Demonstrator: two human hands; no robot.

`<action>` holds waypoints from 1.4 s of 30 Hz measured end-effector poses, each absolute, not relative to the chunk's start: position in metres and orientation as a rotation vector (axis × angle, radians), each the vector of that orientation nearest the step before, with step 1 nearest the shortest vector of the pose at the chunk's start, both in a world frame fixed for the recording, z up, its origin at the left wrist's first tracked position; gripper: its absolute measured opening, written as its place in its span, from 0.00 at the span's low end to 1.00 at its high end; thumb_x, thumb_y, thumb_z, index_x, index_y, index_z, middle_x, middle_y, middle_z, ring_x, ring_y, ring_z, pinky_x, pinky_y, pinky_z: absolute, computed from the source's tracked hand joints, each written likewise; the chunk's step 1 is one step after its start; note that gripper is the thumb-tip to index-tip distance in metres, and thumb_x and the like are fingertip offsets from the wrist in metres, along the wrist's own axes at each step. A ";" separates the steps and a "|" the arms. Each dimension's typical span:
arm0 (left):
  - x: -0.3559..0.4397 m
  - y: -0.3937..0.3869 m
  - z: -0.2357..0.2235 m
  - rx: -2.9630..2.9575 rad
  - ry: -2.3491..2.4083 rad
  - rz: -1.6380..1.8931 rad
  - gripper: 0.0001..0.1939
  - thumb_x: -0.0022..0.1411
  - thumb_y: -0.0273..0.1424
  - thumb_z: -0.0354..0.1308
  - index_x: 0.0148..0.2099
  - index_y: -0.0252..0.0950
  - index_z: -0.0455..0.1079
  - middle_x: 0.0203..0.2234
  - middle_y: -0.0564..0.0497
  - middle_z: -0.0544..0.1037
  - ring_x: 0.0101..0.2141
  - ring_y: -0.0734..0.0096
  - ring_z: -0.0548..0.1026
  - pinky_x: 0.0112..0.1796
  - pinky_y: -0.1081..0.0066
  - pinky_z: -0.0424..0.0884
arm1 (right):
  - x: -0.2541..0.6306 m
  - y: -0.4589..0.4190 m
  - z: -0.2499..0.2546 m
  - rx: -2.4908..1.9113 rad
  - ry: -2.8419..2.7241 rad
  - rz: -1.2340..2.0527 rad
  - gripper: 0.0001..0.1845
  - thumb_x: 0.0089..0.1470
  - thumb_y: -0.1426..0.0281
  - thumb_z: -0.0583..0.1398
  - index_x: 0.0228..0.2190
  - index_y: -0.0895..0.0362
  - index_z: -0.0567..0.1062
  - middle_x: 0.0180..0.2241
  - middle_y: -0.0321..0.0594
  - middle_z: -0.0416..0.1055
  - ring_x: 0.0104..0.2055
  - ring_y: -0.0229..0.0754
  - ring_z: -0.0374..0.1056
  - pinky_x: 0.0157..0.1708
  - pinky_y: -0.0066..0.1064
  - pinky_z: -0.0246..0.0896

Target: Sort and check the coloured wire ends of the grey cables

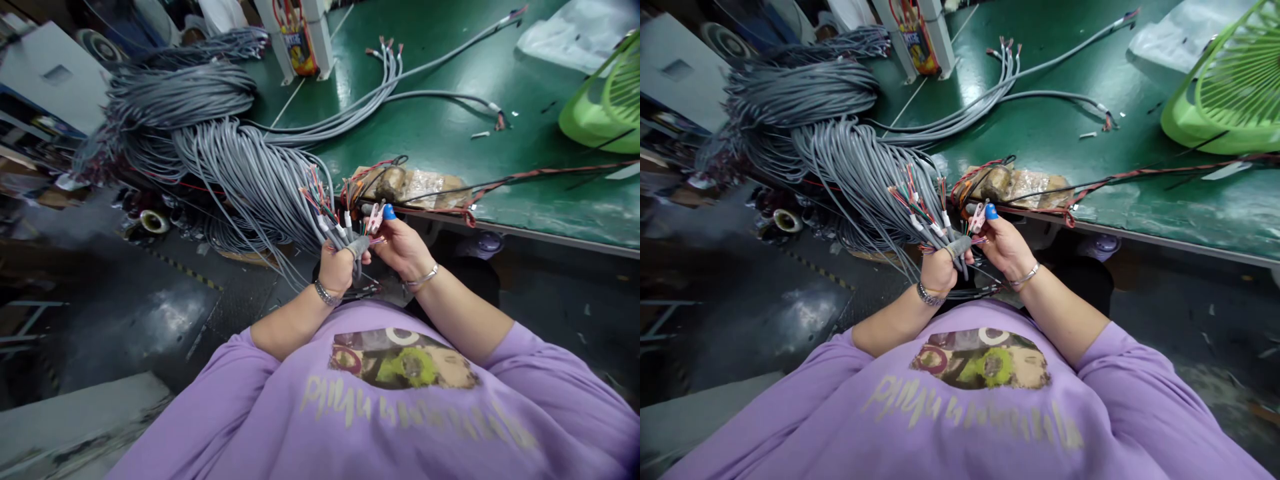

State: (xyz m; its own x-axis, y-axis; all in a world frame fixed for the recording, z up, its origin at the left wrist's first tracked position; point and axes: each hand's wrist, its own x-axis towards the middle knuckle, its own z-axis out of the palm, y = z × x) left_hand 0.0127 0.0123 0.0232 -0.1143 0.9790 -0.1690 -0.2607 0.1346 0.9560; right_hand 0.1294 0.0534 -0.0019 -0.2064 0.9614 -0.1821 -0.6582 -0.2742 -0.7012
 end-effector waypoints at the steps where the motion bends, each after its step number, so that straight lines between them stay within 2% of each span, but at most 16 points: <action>1: 0.013 0.012 0.024 0.841 1.186 1.295 0.20 0.41 0.40 0.74 0.23 0.35 0.67 0.13 0.57 0.71 0.15 0.77 0.70 0.20 0.74 0.71 | 0.129 0.054 -0.003 -0.738 -0.624 1.722 0.27 0.52 0.43 0.64 0.33 0.54 0.79 0.27 0.39 0.75 0.31 0.42 0.69 0.30 0.35 0.66; 5: 0.013 0.010 0.024 0.827 1.195 1.292 0.20 0.40 0.40 0.74 0.23 0.35 0.67 0.13 0.58 0.70 0.15 0.76 0.70 0.20 0.74 0.71 | 0.127 0.053 -0.005 -0.775 -0.705 1.701 0.31 0.52 0.38 0.61 0.34 0.53 0.78 0.28 0.39 0.76 0.32 0.43 0.70 0.30 0.34 0.65; 10: 0.009 0.008 0.024 0.853 1.163 1.299 0.19 0.41 0.40 0.74 0.23 0.35 0.68 0.13 0.57 0.71 0.15 0.76 0.70 0.20 0.74 0.70 | 0.130 0.049 -0.003 -0.731 -0.518 1.805 0.30 0.48 0.38 0.64 0.30 0.53 0.75 0.29 0.37 0.76 0.27 0.37 0.66 0.28 0.30 0.65; 15: 0.000 0.001 0.020 0.894 1.152 1.296 0.19 0.43 0.42 0.73 0.24 0.35 0.70 0.14 0.55 0.72 0.16 0.77 0.70 0.20 0.74 0.69 | 0.146 0.039 -0.008 -0.755 -0.642 1.997 0.34 0.35 0.37 0.69 0.28 0.55 0.77 0.28 0.39 0.77 0.25 0.37 0.67 0.26 0.30 0.66; 17: -0.005 -0.003 0.015 0.957 1.141 1.261 0.19 0.45 0.43 0.73 0.24 0.35 0.71 0.15 0.55 0.73 0.17 0.76 0.70 0.21 0.74 0.69 | 0.152 0.035 -0.009 -0.782 -0.743 2.032 0.33 0.31 0.41 0.73 0.27 0.57 0.77 0.26 0.39 0.76 0.25 0.37 0.68 0.26 0.29 0.66; 20: -0.011 -0.006 0.008 1.095 1.125 1.214 0.17 0.50 0.43 0.71 0.25 0.36 0.72 0.17 0.54 0.75 0.18 0.76 0.71 0.23 0.74 0.69 | 0.155 0.028 -0.006 -0.845 -0.873 1.905 0.28 0.28 0.52 0.78 0.26 0.58 0.78 0.24 0.35 0.74 0.25 0.34 0.66 0.26 0.26 0.63; 22: -0.014 -0.005 0.007 1.211 1.115 1.159 0.15 0.53 0.41 0.70 0.25 0.35 0.73 0.18 0.53 0.76 0.19 0.75 0.72 0.25 0.74 0.69 | 0.154 0.024 0.000 -0.855 -0.925 1.791 0.25 0.29 0.56 0.79 0.24 0.58 0.79 0.23 0.33 0.73 0.24 0.33 0.65 0.26 0.26 0.61; 24: -0.018 -0.002 0.009 1.321 1.105 1.033 0.13 0.54 0.39 0.69 0.25 0.35 0.75 0.19 0.51 0.78 0.21 0.74 0.73 0.26 0.73 0.70 | 0.152 0.019 0.004 -0.843 -0.976 1.738 0.22 0.32 0.55 0.78 0.23 0.57 0.79 0.22 0.33 0.73 0.23 0.34 0.65 0.26 0.28 0.63; 27: -0.023 0.004 0.014 1.415 1.094 0.823 0.10 0.47 0.34 0.72 0.26 0.34 0.77 0.21 0.50 0.79 0.23 0.72 0.75 0.28 0.73 0.71 | 0.150 0.011 0.009 -0.849 -1.081 1.691 0.20 0.38 0.54 0.75 0.24 0.55 0.78 0.23 0.36 0.75 0.24 0.39 0.67 0.26 0.33 0.67; 29: -0.026 0.006 0.017 1.411 1.093 0.781 0.11 0.42 0.32 0.74 0.27 0.34 0.78 0.21 0.52 0.79 0.22 0.71 0.75 0.28 0.72 0.72 | 0.151 0.007 0.010 -0.860 -1.129 1.650 0.21 0.40 0.52 0.75 0.25 0.54 0.78 0.24 0.37 0.75 0.26 0.41 0.69 0.26 0.34 0.68; 33: -0.026 0.000 0.020 1.305 1.122 0.881 0.13 0.48 0.38 0.73 0.25 0.35 0.77 0.20 0.50 0.79 0.21 0.71 0.75 0.27 0.72 0.72 | 0.159 0.004 0.008 -0.923 -1.135 1.572 0.22 0.43 0.50 0.73 0.30 0.55 0.80 0.28 0.38 0.76 0.28 0.38 0.68 0.29 0.32 0.68; 37: -0.020 -0.005 0.018 1.145 1.135 1.072 0.17 0.48 0.44 0.73 0.25 0.36 0.76 0.19 0.50 0.78 0.21 0.69 0.76 0.26 0.70 0.74 | 0.162 -0.001 0.000 -0.957 -1.041 1.690 0.27 0.37 0.52 0.76 0.34 0.57 0.80 0.29 0.37 0.76 0.28 0.36 0.67 0.28 0.29 0.65; 42: -0.021 -0.003 0.018 1.238 1.105 1.012 0.15 0.52 0.42 0.71 0.26 0.35 0.77 0.20 0.49 0.79 0.22 0.70 0.76 0.26 0.72 0.72 | 0.150 -0.007 -0.006 -0.972 -0.942 1.568 0.21 0.39 0.56 0.75 0.28 0.56 0.78 0.25 0.34 0.73 0.24 0.33 0.62 0.25 0.27 0.59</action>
State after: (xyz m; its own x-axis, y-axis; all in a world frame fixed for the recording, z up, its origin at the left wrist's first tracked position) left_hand -0.0213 -0.0030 0.0185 0.1891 0.9789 -0.0770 0.0090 0.0767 0.9970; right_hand 0.1504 -0.0071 -0.0058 -0.1540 0.9799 -0.1271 -0.3482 -0.1742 -0.9211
